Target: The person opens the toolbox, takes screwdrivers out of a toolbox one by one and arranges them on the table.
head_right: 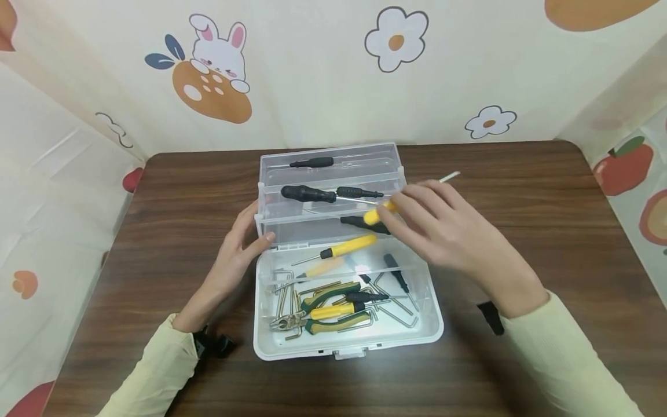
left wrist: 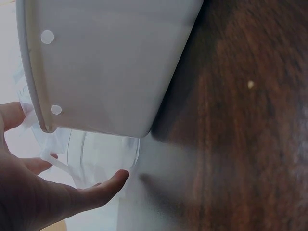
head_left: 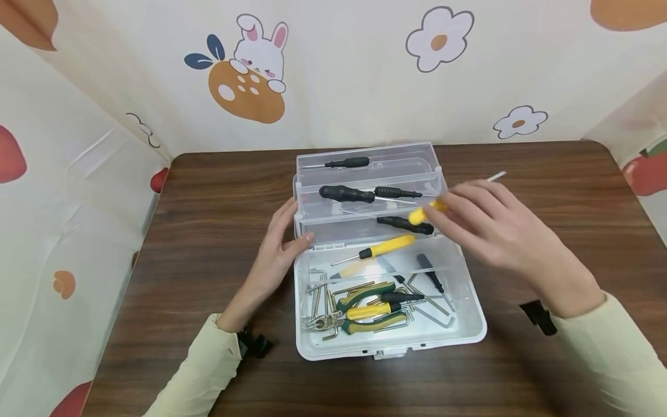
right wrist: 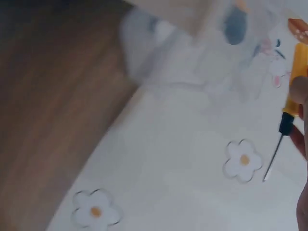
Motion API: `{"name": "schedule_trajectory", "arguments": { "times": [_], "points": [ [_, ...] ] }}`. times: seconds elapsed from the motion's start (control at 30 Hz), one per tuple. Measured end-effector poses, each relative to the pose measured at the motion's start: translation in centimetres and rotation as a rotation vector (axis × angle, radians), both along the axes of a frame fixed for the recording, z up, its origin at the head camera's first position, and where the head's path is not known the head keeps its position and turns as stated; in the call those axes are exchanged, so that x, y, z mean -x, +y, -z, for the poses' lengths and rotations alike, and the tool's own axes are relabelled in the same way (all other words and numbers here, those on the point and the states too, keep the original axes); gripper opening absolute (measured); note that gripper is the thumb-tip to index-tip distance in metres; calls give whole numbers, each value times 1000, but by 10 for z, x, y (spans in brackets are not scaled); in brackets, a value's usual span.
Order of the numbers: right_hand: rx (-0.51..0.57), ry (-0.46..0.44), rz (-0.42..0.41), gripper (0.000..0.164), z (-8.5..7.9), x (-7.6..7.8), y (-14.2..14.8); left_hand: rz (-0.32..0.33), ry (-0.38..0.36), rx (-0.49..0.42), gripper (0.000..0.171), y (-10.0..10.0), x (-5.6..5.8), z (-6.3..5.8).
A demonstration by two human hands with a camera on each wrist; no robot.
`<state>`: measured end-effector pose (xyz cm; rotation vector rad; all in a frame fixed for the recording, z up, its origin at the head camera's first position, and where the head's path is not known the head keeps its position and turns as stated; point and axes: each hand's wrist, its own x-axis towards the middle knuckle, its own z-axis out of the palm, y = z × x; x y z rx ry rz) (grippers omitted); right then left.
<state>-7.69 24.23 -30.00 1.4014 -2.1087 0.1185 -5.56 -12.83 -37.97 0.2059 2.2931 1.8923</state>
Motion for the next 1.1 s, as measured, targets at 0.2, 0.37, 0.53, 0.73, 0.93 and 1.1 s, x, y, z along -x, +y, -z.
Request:
{"name": "schedule_trajectory", "arguments": {
  "times": [0.2, 0.37, 0.53, 0.73, 0.93, 1.1],
  "points": [
    [134, 116, 34, 34, 18, -34, 19, 0, -2, -10, 68, 0, 0, 1],
    [260, 149, 72, 29, 42, -51, 39, -5, -4, -10, 68, 0, 0, 2],
    [252, 105, 115, 29, 63, -64, 62, -3, -10, 0, 68, -1, 0, 2],
    [134, -84, 148, 38, 73, -76, 88, -6, -10, 9, 68, -2, 1, 2],
    [-60, -314, 258, 56, 85, -83, 103, 0, 15, 18, 68, -2, 1, 3],
    [-108, -405, 309, 60, 92, -83, 104, 0, 15, 15, 68, -1, 1, 3]
  ]
}}
